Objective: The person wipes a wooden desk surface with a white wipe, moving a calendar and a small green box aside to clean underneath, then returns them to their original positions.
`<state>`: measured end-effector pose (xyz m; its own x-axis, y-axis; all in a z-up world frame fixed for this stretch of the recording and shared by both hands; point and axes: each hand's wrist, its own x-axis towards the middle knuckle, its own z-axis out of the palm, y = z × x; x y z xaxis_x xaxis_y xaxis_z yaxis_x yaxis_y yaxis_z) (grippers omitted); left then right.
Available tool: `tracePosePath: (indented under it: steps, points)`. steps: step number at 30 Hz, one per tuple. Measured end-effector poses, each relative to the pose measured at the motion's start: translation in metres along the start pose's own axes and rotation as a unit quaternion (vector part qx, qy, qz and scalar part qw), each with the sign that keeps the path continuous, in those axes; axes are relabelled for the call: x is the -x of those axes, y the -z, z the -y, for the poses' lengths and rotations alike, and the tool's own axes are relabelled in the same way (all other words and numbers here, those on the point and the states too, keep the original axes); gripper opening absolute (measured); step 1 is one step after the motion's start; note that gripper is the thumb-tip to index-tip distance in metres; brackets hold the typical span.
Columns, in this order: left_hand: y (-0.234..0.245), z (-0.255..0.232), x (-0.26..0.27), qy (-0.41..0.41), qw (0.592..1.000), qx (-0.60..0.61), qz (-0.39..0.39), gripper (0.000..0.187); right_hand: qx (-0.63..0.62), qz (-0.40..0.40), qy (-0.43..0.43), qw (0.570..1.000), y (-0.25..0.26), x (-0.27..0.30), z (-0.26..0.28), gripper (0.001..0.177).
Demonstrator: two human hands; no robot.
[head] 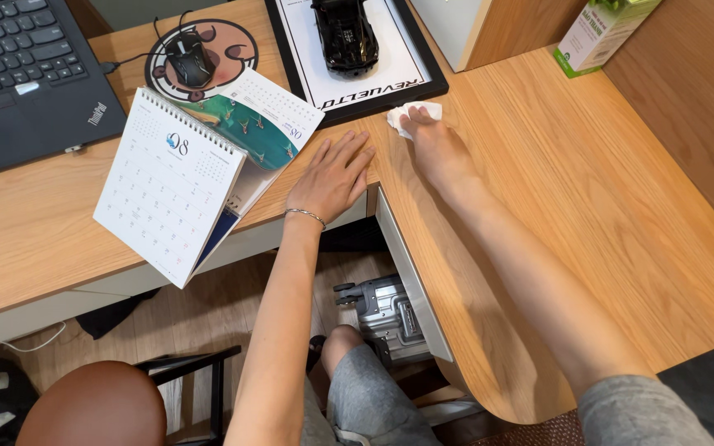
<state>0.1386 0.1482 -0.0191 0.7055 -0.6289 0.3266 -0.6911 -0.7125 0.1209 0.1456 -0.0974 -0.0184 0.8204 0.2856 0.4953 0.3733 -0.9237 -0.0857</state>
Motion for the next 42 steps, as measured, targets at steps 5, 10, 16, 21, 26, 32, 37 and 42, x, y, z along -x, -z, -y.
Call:
tracePosePath:
  steps: [5,10,16,21,26,32,37,42]
  points:
    - [0.0,0.002,-0.002,0.001,1.0,0.011,0.002,0.046,0.013,0.188,-0.089,0.978,0.036,0.021,0.031,0.039]
    - [0.001,0.0,-0.002,0.004,1.0,0.016,-0.001,0.046,0.106,0.095,0.075,0.987,0.069,0.072,0.061,0.047]
    - [0.0,-0.001,0.001,-0.001,1.0,0.013,-0.012,0.045,0.067,0.167,-0.068,0.981,0.042,0.028,0.009,0.05]
    - [0.005,0.0,-0.001,0.001,1.0,0.015,-0.005,0.045,0.07,0.087,-0.047,0.993,0.013,0.034,-0.017,0.049]
    - [0.003,0.0,-0.003,0.008,1.0,0.026,-0.001,0.045,0.07,0.146,-0.055,0.985,0.049,0.072,-0.002,0.048]
    - [0.004,-0.002,0.0,0.002,1.0,0.017,-0.015,0.044,-0.056,0.165,-0.107,0.979,0.045,0.024,-0.048,0.048]
    - [0.005,-0.001,0.0,0.007,1.0,0.019,-0.016,0.042,-0.006,0.012,-0.048,0.999,0.006,0.011,-0.084,0.049]
    - [0.004,0.0,-0.001,-0.001,1.0,0.019,-0.017,0.044,0.067,0.16,-0.114,0.978,0.031,0.034,-0.06,0.04]
